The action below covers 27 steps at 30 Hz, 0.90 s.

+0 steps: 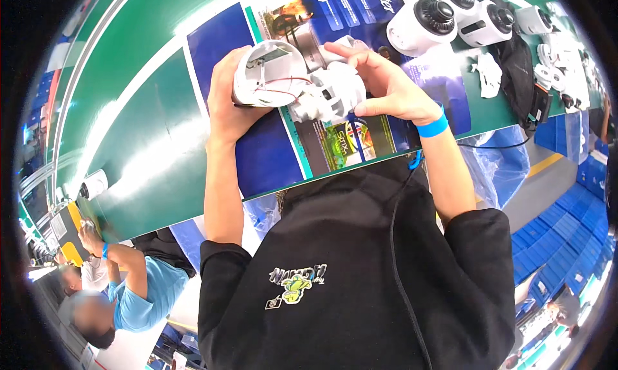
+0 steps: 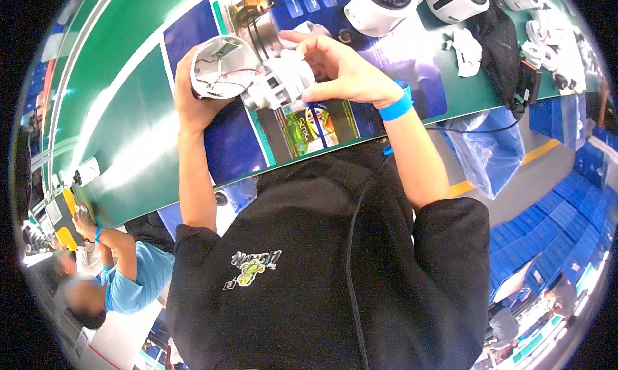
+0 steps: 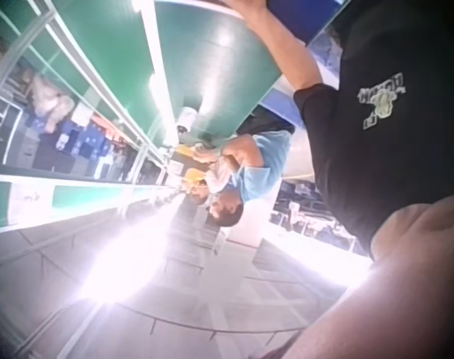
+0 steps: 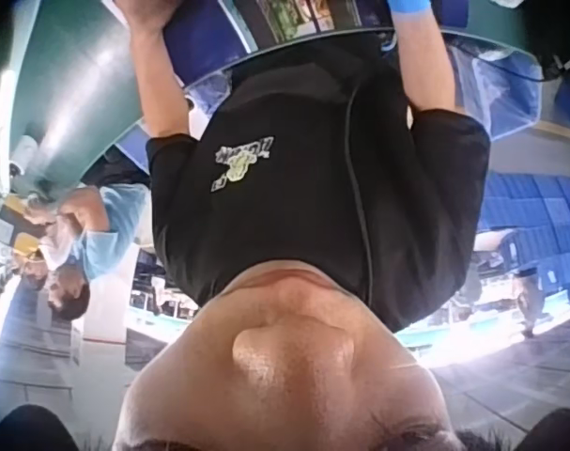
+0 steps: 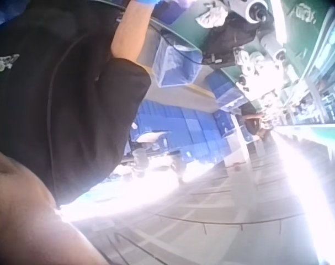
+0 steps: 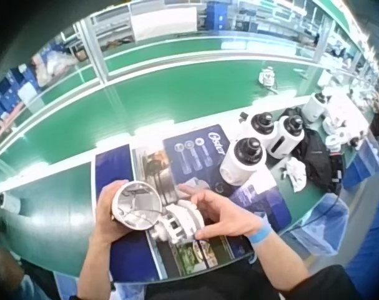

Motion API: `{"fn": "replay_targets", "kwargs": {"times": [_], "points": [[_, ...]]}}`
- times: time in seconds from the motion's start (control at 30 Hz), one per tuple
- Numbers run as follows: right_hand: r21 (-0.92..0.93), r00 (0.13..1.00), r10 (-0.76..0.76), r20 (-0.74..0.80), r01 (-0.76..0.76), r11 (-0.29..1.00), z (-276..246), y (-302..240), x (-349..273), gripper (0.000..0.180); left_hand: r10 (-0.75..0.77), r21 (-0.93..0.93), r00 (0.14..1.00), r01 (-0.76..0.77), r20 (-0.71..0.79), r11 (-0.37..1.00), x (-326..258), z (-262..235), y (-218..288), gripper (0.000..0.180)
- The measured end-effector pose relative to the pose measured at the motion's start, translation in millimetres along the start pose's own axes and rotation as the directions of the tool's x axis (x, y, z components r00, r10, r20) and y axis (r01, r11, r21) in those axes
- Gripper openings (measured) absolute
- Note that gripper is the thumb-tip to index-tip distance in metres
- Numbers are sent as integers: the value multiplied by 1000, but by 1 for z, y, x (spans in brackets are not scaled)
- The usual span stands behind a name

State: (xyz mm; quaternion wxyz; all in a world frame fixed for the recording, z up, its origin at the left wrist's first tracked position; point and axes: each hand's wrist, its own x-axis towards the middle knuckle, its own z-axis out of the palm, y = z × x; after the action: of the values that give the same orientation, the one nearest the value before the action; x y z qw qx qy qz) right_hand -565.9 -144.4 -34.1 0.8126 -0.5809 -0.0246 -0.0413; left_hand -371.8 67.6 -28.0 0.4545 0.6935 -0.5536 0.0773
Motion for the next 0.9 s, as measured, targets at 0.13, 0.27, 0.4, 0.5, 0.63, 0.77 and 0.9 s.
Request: {"fn": "replay_targets", "kwargs": {"times": [0.13, 0.27, 0.4, 0.5, 0.63, 0.77, 0.9], "points": [[-78, 983, 168, -75, -173, 982, 15, -36, -5, 63, -66, -13, 998, 66, -5, 998, 2, -1, 3, 90], [-296, 874, 306, -377, -427, 855, 43, -71, 7, 55, 29, 47, 1000, -29, 1, 998, 2, 0, 2, 86], [-354, 831, 433, -351, -545, 760, 53, -94, 24, 59, 134, 211, 991, -131, 2, 969, 6, 4, 9, 86], [-203, 760, 519, -392, -621, 757, 51, -97, 30, 58, 112, 210, 994, -108, -9, 972, 5, 3, 9, 86], [-419, 862, 330, -385, -482, 769, 52, -102, 35, 52, 67, 173, 998, -65, -4, 983, 5, 0, 11, 87], [-909, 963, -226, 144, 219, 354, 56, -110, 31, 52, -21, 118, 998, 15, 55, 993, 5, -3, 13, 89], [-836, 830, -104, 548, 543, -74, 63, -124, 28, 49, -95, 90, 993, 89, 76, 992, 6, -9, 17, 87]]}}
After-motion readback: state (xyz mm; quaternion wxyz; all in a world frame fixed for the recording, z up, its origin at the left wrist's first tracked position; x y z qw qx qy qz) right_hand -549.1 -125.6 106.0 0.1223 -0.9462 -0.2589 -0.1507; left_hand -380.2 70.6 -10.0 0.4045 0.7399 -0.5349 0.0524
